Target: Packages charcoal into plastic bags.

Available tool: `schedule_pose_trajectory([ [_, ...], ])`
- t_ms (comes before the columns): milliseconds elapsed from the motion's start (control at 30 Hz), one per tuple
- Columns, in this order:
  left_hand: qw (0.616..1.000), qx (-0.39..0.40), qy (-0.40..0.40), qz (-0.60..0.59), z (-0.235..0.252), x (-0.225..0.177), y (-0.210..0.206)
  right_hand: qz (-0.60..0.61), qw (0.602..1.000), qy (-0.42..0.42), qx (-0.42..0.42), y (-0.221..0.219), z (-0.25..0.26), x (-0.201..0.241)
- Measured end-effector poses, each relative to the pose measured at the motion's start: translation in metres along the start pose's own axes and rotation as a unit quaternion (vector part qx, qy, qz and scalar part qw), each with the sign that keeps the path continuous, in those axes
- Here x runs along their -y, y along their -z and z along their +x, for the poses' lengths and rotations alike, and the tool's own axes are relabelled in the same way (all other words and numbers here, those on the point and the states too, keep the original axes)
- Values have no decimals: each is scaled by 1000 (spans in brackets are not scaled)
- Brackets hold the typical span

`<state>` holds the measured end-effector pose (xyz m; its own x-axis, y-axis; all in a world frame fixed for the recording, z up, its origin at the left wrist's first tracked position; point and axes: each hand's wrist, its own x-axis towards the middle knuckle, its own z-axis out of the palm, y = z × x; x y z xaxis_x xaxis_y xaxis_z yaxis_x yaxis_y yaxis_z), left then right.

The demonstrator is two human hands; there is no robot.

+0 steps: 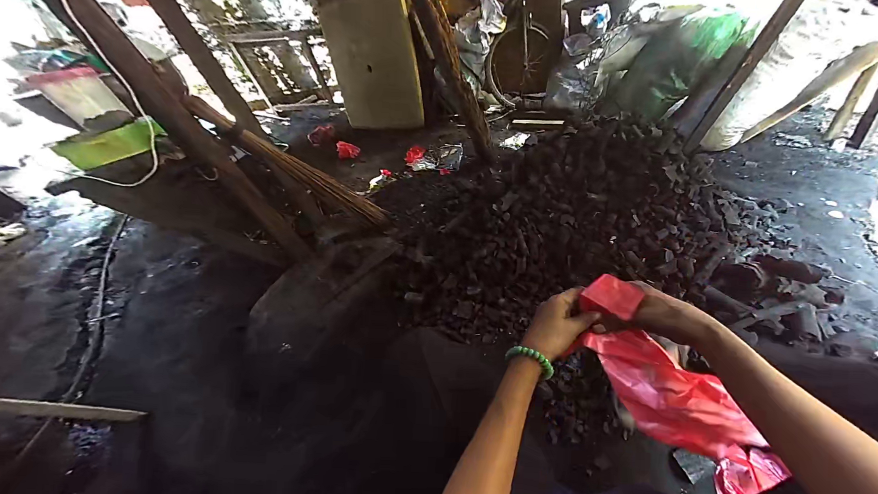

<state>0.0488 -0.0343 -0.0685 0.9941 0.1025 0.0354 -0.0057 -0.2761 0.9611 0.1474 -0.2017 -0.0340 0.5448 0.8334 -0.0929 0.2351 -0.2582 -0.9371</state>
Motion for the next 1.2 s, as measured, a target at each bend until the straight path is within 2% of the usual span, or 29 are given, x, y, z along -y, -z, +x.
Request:
schedule_pose_trajectory([
  [167, 999, -25, 36, 1, 1, 16, 7, -108, 990, -60, 61, 6, 12, -7],
  [367, 994, -17, 33, -98, 3, 38, -4, -86, 989, -80, 93, 5, 6, -34],
  [467, 995, -17, 36, -88, -3, 44, -5, -17, 993, -99, 59, 3, -2, -35],
  [533, 997, -29, 32, -71, -3, 44, -6, 29, 997, -66, 9, -2, -13, -30],
  [600, 997, -36, 38, -63, -1, 39, -8, 3, 997, -33, -67, -13, -25, -18],
  [633, 997, -40, 41, -59, 0, 39, -10, -25, 994, -50, -96, -16, -25, -4],
  [700, 997, -52, 43, -45, 2, 39, -15, -55, 991, -97, -74, -9, -13, 14],
  [767, 995, -76, 52, -33, 6, 42, -18, -52, 998, -21, -21, 12, 10, -20],
  [867, 990, -114, 71, -49, 14, 47, -20, -43, 998, -1, -47, 10, 20, -35],
  [967, 989, -121, 84, -4, 16, 45, -19, -133, 983, 3, -125, -9, 21, -45],
  [1067, 986, -149, 75, -12, 23, 62, -15, -212, 944, 30, -251, -33, 18, -59],
  [1133, 980, -174, 66, -65, 23, 58, -15, -146, 958, -12, -248, -47, 14, -55],
  [1200, 977, -175, 63, -108, 24, 45, -18, -8, 980, -12, -199, -54, 21, -68],
])
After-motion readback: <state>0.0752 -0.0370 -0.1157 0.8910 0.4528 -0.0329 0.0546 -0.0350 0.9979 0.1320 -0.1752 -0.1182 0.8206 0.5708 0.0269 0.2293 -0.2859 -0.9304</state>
